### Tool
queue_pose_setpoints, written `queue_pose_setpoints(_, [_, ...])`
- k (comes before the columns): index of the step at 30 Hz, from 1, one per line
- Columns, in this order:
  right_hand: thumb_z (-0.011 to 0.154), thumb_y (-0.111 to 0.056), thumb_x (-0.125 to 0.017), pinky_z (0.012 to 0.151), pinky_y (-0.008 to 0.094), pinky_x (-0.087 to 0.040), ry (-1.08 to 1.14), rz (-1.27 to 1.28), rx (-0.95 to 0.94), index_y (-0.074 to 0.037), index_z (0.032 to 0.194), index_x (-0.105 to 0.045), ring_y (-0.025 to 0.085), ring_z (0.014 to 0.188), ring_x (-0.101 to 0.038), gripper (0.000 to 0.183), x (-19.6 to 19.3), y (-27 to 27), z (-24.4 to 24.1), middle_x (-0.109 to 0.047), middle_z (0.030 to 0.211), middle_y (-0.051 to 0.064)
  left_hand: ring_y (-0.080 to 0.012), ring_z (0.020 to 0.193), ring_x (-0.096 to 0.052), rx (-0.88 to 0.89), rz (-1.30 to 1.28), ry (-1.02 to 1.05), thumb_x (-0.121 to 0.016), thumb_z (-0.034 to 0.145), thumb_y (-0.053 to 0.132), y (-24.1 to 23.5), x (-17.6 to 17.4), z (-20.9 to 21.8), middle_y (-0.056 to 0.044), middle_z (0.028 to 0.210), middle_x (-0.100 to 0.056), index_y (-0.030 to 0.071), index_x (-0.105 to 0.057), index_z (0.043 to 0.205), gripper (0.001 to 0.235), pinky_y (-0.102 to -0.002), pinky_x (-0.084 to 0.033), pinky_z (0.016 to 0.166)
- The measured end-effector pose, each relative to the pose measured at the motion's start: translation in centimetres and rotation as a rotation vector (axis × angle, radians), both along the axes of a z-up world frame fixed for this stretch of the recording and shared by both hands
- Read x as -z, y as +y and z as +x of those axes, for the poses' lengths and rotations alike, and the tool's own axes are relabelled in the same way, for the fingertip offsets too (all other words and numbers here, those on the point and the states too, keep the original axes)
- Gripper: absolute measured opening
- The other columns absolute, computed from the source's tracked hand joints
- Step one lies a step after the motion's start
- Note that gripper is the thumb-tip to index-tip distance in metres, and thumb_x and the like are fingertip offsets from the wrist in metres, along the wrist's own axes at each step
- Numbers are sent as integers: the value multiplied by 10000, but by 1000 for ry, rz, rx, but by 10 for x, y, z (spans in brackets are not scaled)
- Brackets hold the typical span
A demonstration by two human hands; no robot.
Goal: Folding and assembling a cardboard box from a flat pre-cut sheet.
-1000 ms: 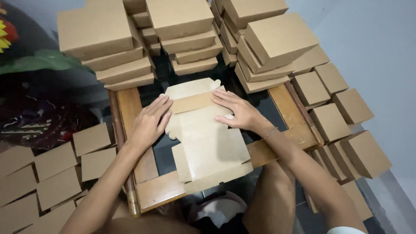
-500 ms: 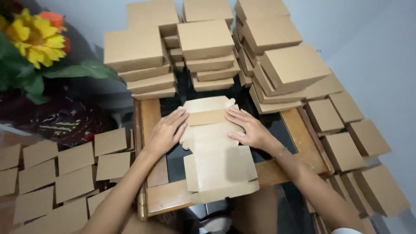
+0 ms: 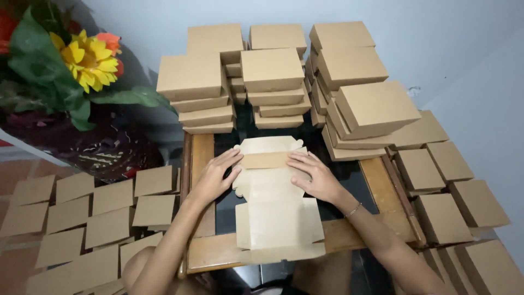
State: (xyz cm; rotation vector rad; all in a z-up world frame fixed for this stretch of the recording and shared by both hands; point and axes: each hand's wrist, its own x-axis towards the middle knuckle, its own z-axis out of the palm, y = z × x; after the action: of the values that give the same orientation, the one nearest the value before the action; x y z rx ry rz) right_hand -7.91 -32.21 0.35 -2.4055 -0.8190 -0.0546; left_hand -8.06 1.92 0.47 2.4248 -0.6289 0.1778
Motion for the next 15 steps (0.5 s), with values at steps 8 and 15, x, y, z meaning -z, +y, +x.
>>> queue_pose_setpoints(8, [935, -472, -671, 1217, 575, -261, 4, 4, 6, -169, 1319, -672, 306, 1407, -500, 489, -8, 2, -3, -598, 1457, 66, -285, 1379, -536, 9, -2, 18, -626, 987, 277, -2, -10, -1, -87, 1438, -625, 157, -655, 1360, 393, -454, -442, 1102])
queue_pose_setpoints(15, [947, -464, -660, 1224, 586, -239, 47, 0, -4, -141, 1331, -658, 317, 1419, -482, 501, -15, 6, -6, -584, 1464, 81, -296, 1378, -536, -7, 4, 28, -628, 980, 264, 0, -9, -3, -88, 1443, -621, 161, -657, 1357, 391, -457, -443, 1103])
